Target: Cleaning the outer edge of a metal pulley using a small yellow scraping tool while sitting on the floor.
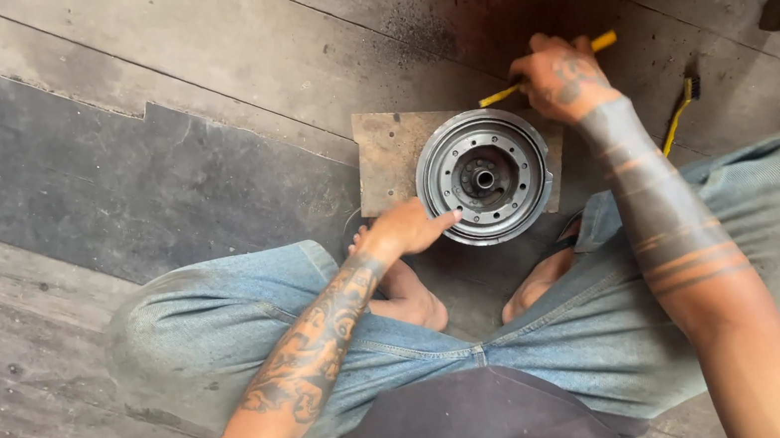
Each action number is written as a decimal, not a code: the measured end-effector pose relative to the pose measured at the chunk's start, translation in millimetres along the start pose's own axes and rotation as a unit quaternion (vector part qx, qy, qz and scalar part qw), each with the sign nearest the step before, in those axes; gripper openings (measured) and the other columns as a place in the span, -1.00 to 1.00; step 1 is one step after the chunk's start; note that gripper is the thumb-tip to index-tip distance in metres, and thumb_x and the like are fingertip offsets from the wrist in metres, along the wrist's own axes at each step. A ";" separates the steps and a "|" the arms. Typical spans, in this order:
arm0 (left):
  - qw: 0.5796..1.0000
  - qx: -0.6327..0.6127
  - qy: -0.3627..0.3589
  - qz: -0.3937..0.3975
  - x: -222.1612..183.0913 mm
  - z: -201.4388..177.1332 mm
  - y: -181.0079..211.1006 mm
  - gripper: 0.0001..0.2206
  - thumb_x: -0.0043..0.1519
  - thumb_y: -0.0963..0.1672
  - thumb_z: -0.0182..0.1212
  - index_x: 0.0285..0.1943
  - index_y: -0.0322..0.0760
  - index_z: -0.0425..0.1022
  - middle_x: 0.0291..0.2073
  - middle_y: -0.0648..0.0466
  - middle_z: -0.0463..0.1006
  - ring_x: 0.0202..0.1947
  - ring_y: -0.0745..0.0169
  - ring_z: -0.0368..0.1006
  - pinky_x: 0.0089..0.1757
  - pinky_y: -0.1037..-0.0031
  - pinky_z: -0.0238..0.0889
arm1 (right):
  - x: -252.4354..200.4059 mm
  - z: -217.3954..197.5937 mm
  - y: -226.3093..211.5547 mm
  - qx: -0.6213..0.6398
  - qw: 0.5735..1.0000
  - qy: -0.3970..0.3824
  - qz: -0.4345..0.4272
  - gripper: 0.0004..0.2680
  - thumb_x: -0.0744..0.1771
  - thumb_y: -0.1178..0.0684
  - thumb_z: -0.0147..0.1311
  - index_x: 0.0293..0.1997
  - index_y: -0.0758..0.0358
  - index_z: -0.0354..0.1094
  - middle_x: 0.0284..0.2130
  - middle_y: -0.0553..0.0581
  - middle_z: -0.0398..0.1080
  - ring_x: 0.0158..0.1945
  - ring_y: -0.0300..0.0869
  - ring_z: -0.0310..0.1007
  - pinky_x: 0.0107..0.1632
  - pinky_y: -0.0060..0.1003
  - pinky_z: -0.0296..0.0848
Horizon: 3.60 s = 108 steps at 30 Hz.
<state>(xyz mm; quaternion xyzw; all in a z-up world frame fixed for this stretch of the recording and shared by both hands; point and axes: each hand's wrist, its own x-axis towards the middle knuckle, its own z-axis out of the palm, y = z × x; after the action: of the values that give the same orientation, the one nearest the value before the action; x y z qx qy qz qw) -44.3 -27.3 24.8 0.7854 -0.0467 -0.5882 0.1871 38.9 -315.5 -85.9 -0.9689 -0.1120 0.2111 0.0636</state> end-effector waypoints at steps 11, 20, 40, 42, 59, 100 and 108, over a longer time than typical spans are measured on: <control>0.994 0.009 0.099 -0.033 88.5 26.3 -62.8 -0.41 0.29 0.11 -0.02 0.18 -0.52 0.47 0.02 -0.37 0.57 0.12 -0.38 0.48 -0.01 -0.10 0.39 | -44.9 -33.6 -8.8 0.091 0.994 -0.055 0.039 -0.83 0.37 -0.08 0.14 0.06 -0.10 0.54 -0.07 0.18 0.45 0.08 0.11 0.52 0.09 0.15 0.48; 0.979 0.020 0.201 -0.013 72.0 -5.6 -46.4 -0.48 0.24 0.02 0.13 0.21 -0.52 0.42 -0.05 -0.35 0.60 0.05 -0.42 0.52 0.01 -0.14 0.38 | -45.1 -52.6 -17.5 0.138 0.981 -0.116 0.071 -0.75 0.35 -0.03 0.14 0.16 0.02 0.52 0.01 0.24 0.50 0.14 0.19 0.50 0.12 0.22 0.49; 0.988 0.084 0.105 -0.070 35.7 -26.8 -43.2 -0.34 0.25 0.17 0.12 0.18 -0.53 0.52 0.07 -0.37 0.58 0.16 -0.37 0.48 0.06 -0.09 0.37 | -7.5 -40.3 -47.3 0.203 0.972 -0.113 0.032 -0.83 0.30 -0.04 0.22 -0.03 -0.08 0.60 -0.09 0.16 0.57 0.10 0.14 0.52 0.10 0.09 0.52; 0.991 0.053 0.116 -0.033 36.8 -25.6 -48.5 -0.33 0.23 0.19 0.13 0.12 -0.55 0.54 0.00 -0.40 0.59 0.12 -0.39 0.49 0.03 -0.04 0.40 | -1.1 -38.0 -73.0 0.144 0.986 -0.053 -0.060 -0.85 0.30 -0.01 0.25 -0.06 -0.09 0.61 -0.17 0.19 0.49 0.00 0.18 0.54 0.04 0.03 0.55; 0.972 0.016 0.232 -0.024 45.8 -41.8 -58.4 -0.44 0.23 0.17 0.19 0.10 -0.37 0.56 -0.06 -0.26 0.62 0.05 -0.38 0.52 0.00 -0.07 0.40 | 15.9 -38.9 -46.8 0.119 0.988 -0.102 -0.002 -0.84 0.29 -0.01 0.26 -0.07 -0.14 0.62 -0.13 0.16 0.59 0.03 0.14 0.57 0.04 0.06 0.57; 0.978 0.023 0.209 -0.013 51.7 -31.3 -60.7 -0.52 0.22 0.06 0.28 0.08 -0.45 0.57 -0.08 -0.31 0.62 0.03 -0.40 0.54 -0.02 -0.10 0.42 | 2.0 -70.9 -45.0 0.170 0.972 -0.163 0.012 -0.79 0.35 0.05 0.13 0.07 0.08 0.59 -0.03 0.31 0.58 0.16 0.23 0.48 0.20 0.15 0.44; 0.978 0.008 0.208 -0.008 45.5 -30.6 -56.7 -0.52 0.23 0.04 0.27 0.13 -0.45 0.54 -0.05 -0.31 0.61 0.06 -0.41 0.52 0.00 -0.12 0.41 | 13.3 -48.7 -20.0 0.166 0.969 -0.176 0.043 -0.80 0.31 -0.04 0.20 0.01 -0.13 0.61 -0.10 0.16 0.60 0.07 0.11 0.56 0.11 0.07 0.50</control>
<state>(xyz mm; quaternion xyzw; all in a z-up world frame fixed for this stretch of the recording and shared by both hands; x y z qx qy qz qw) -10.0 19.2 -29.0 0.8926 -0.0057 -0.4126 0.1816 67.5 -296.6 -43.9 -0.8964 -0.0433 0.3961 0.1939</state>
